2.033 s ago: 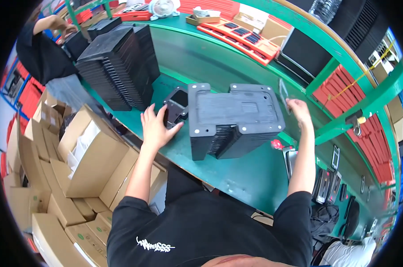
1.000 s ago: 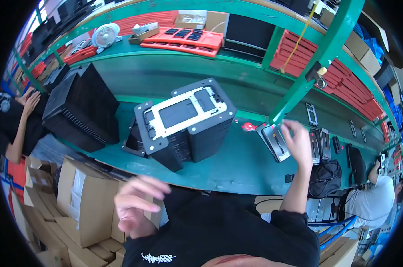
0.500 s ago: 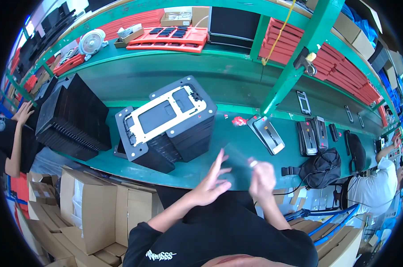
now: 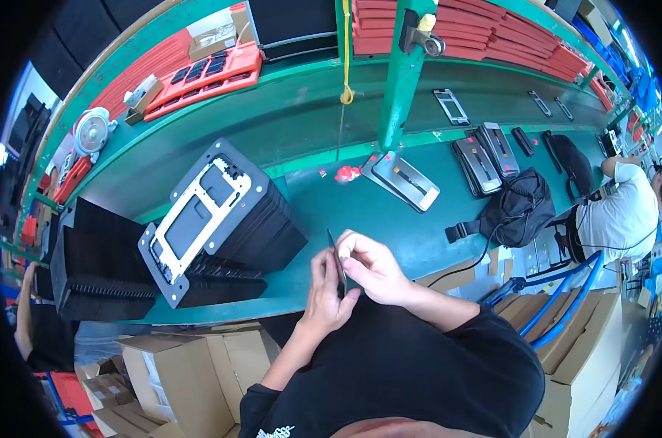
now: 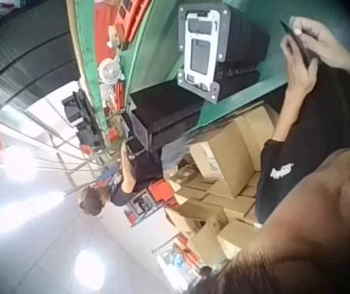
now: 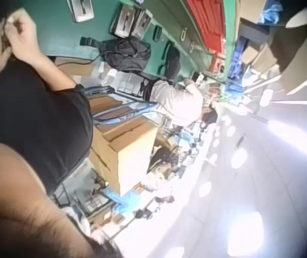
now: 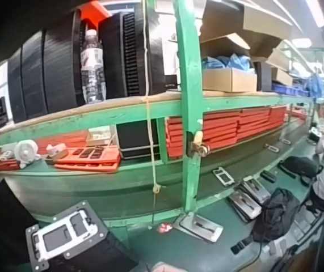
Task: Assembling components into electronic enclosures on a factory production line.
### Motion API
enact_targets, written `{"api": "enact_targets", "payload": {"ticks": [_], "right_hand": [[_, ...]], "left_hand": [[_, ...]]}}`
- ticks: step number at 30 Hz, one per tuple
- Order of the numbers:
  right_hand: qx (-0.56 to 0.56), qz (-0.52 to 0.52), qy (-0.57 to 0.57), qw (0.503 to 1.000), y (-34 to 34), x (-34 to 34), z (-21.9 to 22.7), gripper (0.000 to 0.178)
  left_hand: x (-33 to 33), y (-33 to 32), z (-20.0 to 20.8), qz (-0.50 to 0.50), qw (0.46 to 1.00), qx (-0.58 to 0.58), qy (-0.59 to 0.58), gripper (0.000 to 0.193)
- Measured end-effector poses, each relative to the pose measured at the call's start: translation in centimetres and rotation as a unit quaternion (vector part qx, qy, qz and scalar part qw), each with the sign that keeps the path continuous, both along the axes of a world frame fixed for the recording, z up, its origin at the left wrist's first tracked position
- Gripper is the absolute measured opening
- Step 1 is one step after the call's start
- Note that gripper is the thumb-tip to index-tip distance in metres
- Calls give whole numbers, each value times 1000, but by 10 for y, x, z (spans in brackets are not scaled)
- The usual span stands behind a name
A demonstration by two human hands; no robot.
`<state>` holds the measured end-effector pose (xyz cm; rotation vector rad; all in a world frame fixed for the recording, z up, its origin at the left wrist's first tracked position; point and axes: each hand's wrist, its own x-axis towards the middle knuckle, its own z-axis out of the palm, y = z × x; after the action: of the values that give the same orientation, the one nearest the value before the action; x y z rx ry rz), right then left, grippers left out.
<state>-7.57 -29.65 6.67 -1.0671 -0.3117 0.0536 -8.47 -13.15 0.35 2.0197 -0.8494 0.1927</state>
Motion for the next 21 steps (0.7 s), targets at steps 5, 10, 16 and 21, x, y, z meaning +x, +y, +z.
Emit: {"api": "enact_targets", "payload": {"ticks": [5, 10, 16, 21], "right_hand": [[2, 14, -19, 1000, 17, 6, -5, 10], [12, 83, -20, 996, 14, 6, -6, 10], [37, 49, -8, 998, 21, -3, -7, 15], [36, 6, 37, 999, 25, -15, 4, 17]], "left_hand": [[0, 2, -6, 63, 997, -6, -54, 100], [-1, 9, -1, 65, 997, 21, -19, 101], [-3, 10, -4, 68, 997, 30, -34, 103], [-11, 11, -9, 84, 995, 42, -14, 105]]}}
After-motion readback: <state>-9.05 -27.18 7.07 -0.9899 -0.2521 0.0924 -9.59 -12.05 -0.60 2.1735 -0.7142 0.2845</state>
